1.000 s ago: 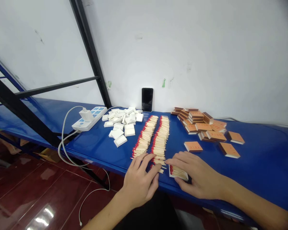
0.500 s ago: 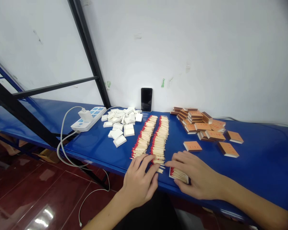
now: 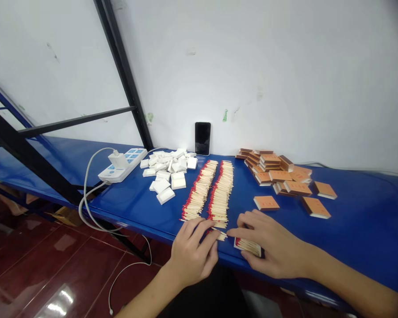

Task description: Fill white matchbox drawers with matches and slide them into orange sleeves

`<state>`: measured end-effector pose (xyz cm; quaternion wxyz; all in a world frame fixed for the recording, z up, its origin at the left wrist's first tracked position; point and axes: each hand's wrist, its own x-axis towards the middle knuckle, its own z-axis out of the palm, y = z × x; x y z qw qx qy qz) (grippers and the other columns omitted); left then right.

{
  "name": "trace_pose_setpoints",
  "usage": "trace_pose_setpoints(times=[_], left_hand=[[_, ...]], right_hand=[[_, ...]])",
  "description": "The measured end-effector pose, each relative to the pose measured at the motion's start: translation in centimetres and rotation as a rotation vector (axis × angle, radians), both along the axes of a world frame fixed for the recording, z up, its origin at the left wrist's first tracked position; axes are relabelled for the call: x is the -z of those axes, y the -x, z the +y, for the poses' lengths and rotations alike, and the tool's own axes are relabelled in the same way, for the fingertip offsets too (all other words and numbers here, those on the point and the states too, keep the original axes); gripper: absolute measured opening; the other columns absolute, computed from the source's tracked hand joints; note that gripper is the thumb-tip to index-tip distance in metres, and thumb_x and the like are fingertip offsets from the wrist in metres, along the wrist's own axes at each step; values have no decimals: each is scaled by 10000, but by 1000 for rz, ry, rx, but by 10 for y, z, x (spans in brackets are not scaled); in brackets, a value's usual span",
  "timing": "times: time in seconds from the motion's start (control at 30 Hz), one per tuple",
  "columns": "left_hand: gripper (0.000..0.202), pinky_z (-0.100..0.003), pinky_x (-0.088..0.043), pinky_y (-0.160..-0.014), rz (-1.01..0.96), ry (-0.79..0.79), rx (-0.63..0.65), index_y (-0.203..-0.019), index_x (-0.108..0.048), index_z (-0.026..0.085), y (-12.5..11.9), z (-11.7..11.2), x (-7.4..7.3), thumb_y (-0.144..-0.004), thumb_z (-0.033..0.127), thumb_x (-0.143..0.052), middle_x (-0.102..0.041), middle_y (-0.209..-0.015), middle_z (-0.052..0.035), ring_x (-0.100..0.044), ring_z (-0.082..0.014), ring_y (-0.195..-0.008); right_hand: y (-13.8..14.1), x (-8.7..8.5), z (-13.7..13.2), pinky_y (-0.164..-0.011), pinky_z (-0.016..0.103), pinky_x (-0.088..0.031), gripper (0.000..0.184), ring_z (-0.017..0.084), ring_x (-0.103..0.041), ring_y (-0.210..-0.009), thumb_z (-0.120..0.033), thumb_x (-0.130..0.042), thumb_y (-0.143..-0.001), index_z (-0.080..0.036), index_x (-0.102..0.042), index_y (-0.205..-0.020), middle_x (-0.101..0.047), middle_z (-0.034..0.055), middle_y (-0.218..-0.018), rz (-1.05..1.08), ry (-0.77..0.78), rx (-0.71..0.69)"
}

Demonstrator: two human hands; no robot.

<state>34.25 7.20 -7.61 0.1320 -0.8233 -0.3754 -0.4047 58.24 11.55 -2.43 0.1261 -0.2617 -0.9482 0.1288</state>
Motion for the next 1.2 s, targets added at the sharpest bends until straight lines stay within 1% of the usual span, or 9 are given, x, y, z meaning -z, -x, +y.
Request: trace_pose_setpoints(times=[0.13, 0.33, 0.4, 0.57, 0.73, 1.0, 1.2], left_hand=[[233, -405, -533, -874, -16, -23, 11, -1074, -697, 127, 0, 1, 2, -890, 102, -556, -712, -1072, -112, -595, -269, -1002], [222, -389, -530, -802, -14, -32, 21, -1067, -689, 134, 0, 2, 2, -899, 113, -545, -727, -987, -90, -608, -244, -895], [220, -389, -525, -792, -10, -32, 23, -1066, -688, 136, 0, 2, 3, -899, 115, -545, -729, -987, -87, -609, -240, -881], [227, -394, -531, -815, -15, -25, 22, -1073, -689, 131, 0, 2, 3, -895, 109, -550, -726, -1021, -96, -611, -247, -916], [230, -391, -546, -814, -15, -24, 26, -1071, -687, 125, 0, 1, 4, -888, 99, -549, -716, -1002, -104, -606, -246, -907], [244, -406, -547, -838, -14, 4, 22, -1094, -684, 128, 0, 1, 3, -890, 105, -551, -719, -1030, -105, -610, -251, -927], [237, -397, -544, -802, -17, -7, 19, -1076, -684, 138, -1, 2, 4, -889, 104, -543, -720, -991, -99, -615, -246, -889]], right_hand=[[0, -2, 1, -766, 346, -353, 334, 202, -504, -831, -161, -567, -861, -231, -657, -1176, -569, 57, -945, -19, -3, -9], [1, -3, 2, -776, 348, -357, 432, 205, -511, -847, -195, -585, -884, -259, -619, -1311, -565, 58, -980, -48, 6, -34], [0, -2, 2, -776, 350, -357, 417, 204, -508, -842, -191, -580, -887, -255, -628, -1297, -565, 60, -979, -48, 7, -32], [-1, -1, 1, -786, 360, -358, 385, 209, -504, -852, -190, -584, -884, -250, -638, -1261, -563, 63, -986, -41, 8, -28], [-1, -1, 1, -782, 357, -356, 332, 206, -503, -846, -199, -582, -894, -245, -648, -1216, -562, 61, -982, -31, 12, -27], [-1, -2, 1, -774, 354, -357, 361, 208, -514, -846, -167, -570, -879, -245, -642, -1224, -561, 60, -969, -36, 19, -28], [-1, -2, 1, -785, 362, -371, 404, 211, -520, -859, -197, -587, -888, -255, -620, -1287, -569, 65, -998, -42, 15, -43]])
